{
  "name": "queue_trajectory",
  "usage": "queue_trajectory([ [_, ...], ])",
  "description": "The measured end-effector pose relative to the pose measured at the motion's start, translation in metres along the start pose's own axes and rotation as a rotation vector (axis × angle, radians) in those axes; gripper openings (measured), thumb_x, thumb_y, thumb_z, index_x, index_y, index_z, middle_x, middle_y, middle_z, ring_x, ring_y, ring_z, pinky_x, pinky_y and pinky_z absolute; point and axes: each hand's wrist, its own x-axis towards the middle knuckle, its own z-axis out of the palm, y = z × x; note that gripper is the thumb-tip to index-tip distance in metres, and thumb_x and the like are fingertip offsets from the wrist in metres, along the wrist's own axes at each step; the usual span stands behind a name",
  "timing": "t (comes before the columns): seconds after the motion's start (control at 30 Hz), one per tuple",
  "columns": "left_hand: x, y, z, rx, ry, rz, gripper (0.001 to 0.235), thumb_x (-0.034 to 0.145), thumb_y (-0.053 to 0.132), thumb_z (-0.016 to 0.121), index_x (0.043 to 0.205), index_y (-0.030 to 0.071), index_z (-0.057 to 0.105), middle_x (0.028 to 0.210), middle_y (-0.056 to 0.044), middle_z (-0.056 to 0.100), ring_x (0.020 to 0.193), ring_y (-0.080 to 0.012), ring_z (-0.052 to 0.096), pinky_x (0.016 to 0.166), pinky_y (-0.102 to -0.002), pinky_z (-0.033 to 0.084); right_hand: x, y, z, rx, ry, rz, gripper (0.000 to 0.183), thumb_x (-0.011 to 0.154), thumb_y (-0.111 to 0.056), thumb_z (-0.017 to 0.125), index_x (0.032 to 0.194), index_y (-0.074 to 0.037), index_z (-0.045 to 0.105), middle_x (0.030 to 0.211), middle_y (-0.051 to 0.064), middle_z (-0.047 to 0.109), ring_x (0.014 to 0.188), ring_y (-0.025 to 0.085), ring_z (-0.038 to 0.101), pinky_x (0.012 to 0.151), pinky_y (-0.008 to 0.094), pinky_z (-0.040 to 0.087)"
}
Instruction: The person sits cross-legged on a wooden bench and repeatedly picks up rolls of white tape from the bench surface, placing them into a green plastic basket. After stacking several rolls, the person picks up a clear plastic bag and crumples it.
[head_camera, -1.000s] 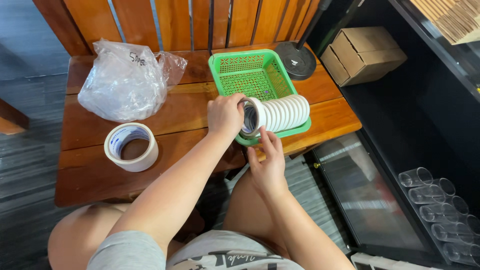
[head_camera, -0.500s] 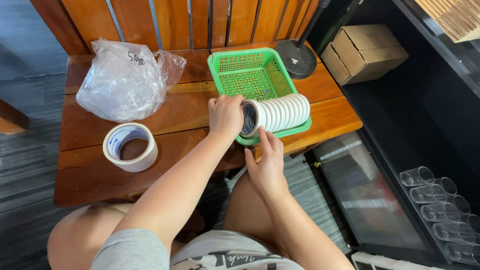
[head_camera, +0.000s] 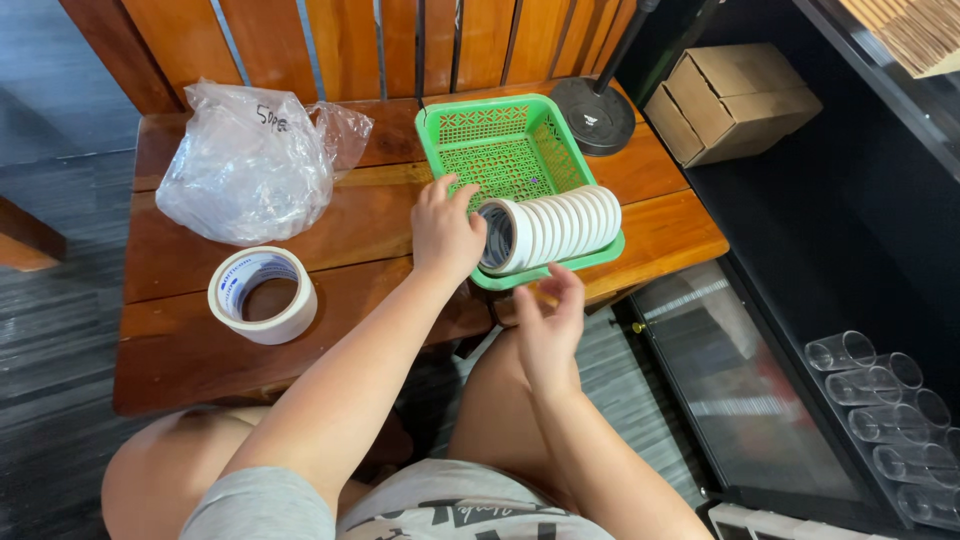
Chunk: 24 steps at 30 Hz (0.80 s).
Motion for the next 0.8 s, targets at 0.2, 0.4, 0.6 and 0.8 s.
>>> queue_trajectory([
  [0.2,0.012,-0.025,0.023,-0.333,0.116,-0.285,0.046,0.091,0.013,0.069,0.135,0.004,0.059,0.128,-0.021,0.054,0.124,-0.042,0.059,0.105,-0.05,0.049,0.007,0.012,0.013,0.625,-0.112,0.761,0.024,0.101,-0.019,0.07,0.108,-0.01,0.049,0.09,0.003,0.056,0.081,0.015,0.066,0.073,0.031,0.064],
  [0.4,0.024,-0.054,0.046,-0.463,-0.047,-0.6,0.06,0.096,0.026,0.071,0.148,0.012,0.045,0.122,-0.007,0.06,0.121,-0.025,0.064,0.102,-0.041,0.054,0.006,-0.008,0.02,0.633,-0.178,0.826,0.026,0.101,-0.018,0.071,0.108,-0.009,0.047,0.095,0.006,0.057,0.094,0.022,0.072,0.09,0.041,0.063],
  [0.6,0.015,-0.029,0.021,-0.622,-0.032,-0.751,0.058,0.092,0.025,0.076,0.144,0.012,0.055,0.107,-0.005,0.066,0.106,-0.0207,0.07,0.081,-0.032,0.064,0.008,0.0,0.022,0.625,-0.17,0.764,0.027,0.1,-0.008,0.068,0.114,-0.009,0.045,0.1,0.008,0.064,0.091,0.027,0.076,0.09,0.045,0.064],
  [0.8,0.013,-0.042,0.028,-0.652,0.02,-0.785,0.074,0.082,0.02,0.084,0.147,0.009,0.051,0.112,-0.01,0.069,0.106,-0.0248,0.072,0.077,-0.035,0.067,0.009,-0.006,0.001,0.6,-0.181,0.738,0.026,0.101,-0.004,0.064,0.116,-0.008,0.044,0.097,0.008,0.063,0.088,0.029,0.076,0.088,0.048,0.065],
])
